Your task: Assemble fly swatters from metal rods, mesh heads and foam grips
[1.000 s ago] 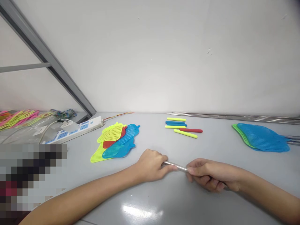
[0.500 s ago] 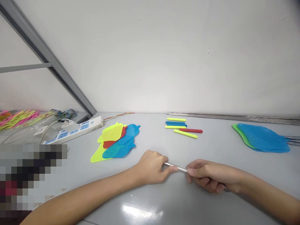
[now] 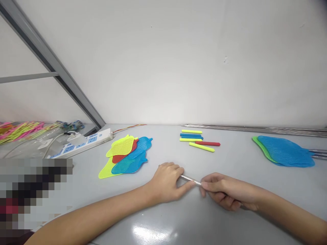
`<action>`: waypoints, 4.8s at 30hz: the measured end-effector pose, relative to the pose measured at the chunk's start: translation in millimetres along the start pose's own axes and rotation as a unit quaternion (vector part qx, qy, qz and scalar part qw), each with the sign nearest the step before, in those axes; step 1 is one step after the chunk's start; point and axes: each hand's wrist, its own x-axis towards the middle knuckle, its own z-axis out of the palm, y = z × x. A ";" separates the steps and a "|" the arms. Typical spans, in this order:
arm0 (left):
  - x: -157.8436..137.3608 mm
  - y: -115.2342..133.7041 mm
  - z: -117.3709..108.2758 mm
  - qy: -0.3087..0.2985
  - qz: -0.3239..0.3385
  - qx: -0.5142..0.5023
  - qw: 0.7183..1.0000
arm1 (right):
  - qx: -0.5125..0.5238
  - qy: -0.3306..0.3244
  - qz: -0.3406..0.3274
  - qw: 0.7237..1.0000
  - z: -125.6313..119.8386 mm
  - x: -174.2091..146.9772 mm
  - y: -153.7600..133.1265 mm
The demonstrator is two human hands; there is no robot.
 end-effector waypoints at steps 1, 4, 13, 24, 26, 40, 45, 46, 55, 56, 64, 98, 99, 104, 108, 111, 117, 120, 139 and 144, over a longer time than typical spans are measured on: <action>0.4 -0.1 1.0 -0.004 -0.004 0.002 1.000 | 0.000 0.004 0.000 1.000 0.5 0.2 0.0; 1.7 -1.8 4.1 -0.021 -0.017 0.007 1.000 | -0.001 0.013 0.000 1.000 1.2 1.1 0.1; 4.6 -3.3 5.4 -0.040 -0.041 0.005 0.998 | -0.006 0.013 -0.006 1.000 2.7 0.3 -0.3; 4.1 -4.3 8.7 -0.036 -0.028 0.001 0.999 | -0.011 0.006 -0.016 1.000 1.7 0.8 -1.4; 3.7 -3.8 8.7 -0.037 -0.027 0.003 0.999 | -0.010 0.005 -0.016 1.000 1.6 0.9 -0.6; 0.9 1.4 5.7 -0.049 -0.011 0.006 0.999 | -0.016 0.003 -0.001 1.000 0.2 0.5 0.8; 0.6 1.8 4.6 -0.055 -0.006 -0.001 0.998 | -0.016 0.002 -0.001 1.000 0.1 0.6 0.7; 0.6 2.0 4.4 -0.056 -0.004 -0.001 0.998 | -0.018 0.002 -0.002 1.000 0.3 0.7 0.4; -0.6 7.8 4.9 -0.057 0.013 -0.004 0.998 | -0.029 0.004 0.007 1.000 -0.7 -0.8 0.4; -1.0 8.4 5.4 -0.055 0.009 -0.008 0.998 | -0.029 0.006 0.009 1.000 -0.7 -1.0 0.3; 5.4 5.4 8.5 -0.025 0.002 -0.022 0.999 | -0.003 0.020 0.017 1.000 -0.5 0.7 -2.1; 15.9 -21.2 7.2 -0.006 0.006 -0.015 1.000 | 0.064 -0.015 -0.020 0.998 -4.4 4.8 2.7; 15.4 -21.4 7.3 -0.008 0.003 -0.015 1.000 | 0.061 -0.015 -0.018 0.998 -4.4 4.7 2.5; 12.4 -16.6 6.0 -0.008 -0.008 -0.024 1.000 | 0.049 -0.009 -0.011 0.999 -5.3 3.9 0.3; 9.3 -12.1 5.6 -0.013 -0.010 -0.026 1.000 | 0.042 -0.010 -0.005 0.999 -5.3 2.6 -0.1; 7.3 -10.0 5.9 -0.019 -0.009 -0.025 0.999 | 0.038 -0.011 -0.003 0.999 -5.3 1.7 -0.1; 4.9 -6.6 6.1 -0.024 -0.003 -0.023 0.999 | 0.023 -0.010 0.002 1.000 -5.4 1.0 -1.6; 4.2 -5.4 6.2 -0.024 -0.001 -0.017 1.000 | 0.021 -0.009 0.006 1.000 -4.5 0.9 -1.9; 0.2 6.5 4.6 -0.036 -0.007 -0.029 0.999 | 0.009 -0.001 0.011 1.000 -2.6 -0.2 -1.3; 2.7 4.6 4.1 -0.022 -0.001 -0.031 0.999 | 0.012 0.003 0.001 1.000 -1.8 1.1 -0.3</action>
